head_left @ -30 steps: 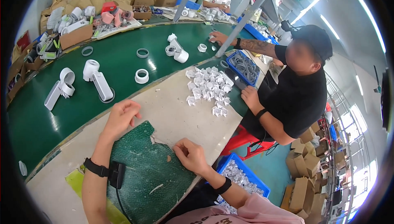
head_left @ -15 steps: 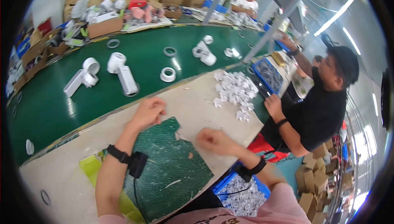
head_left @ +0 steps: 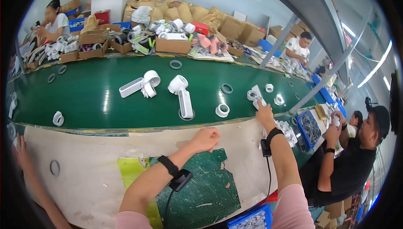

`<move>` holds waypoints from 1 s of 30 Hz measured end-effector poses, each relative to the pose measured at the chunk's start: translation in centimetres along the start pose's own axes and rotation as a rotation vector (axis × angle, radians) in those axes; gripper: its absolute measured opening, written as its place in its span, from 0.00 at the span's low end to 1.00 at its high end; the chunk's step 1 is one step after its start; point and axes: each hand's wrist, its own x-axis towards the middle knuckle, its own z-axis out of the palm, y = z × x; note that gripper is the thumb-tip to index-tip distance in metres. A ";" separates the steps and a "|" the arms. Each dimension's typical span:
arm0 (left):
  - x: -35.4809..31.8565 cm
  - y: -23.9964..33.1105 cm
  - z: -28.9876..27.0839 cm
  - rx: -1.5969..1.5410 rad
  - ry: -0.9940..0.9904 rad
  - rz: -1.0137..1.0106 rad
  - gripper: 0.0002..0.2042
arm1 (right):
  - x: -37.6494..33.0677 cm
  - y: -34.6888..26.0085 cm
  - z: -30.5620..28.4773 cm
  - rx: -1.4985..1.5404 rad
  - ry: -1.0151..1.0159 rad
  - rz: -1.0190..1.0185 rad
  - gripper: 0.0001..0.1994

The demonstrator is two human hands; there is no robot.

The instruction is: Assemble small portable electronic fans at a manufacturing workbench.

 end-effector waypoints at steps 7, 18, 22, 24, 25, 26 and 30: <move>-0.1 0.4 0.2 0.029 -0.023 0.019 0.08 | -0.5 1.3 -1.7 0.188 0.086 -0.136 0.14; -3.4 6.5 2.3 0.237 0.094 0.076 0.21 | -24.5 -1.9 -12.9 0.578 0.137 -0.601 0.11; -5.7 8.3 5.1 0.722 0.145 0.402 0.27 | -29.2 -2.2 -12.8 0.648 0.128 -0.603 0.11; -6.2 8.1 6.1 0.828 0.115 0.377 0.27 | -30.8 -2.6 -12.0 0.626 0.128 -0.512 0.11; -6.2 7.8 6.2 0.902 0.076 0.368 0.27 | -31.4 -2.8 -11.5 0.619 0.161 -0.497 0.11; -6.2 7.5 6.3 0.976 0.036 0.358 0.27 | -32.2 -3.2 -11.1 0.623 0.164 -0.485 0.11; -5.3 6.0 5.3 0.881 -0.063 0.518 0.28 | -34.2 -4.5 -10.6 0.735 0.227 -0.439 0.15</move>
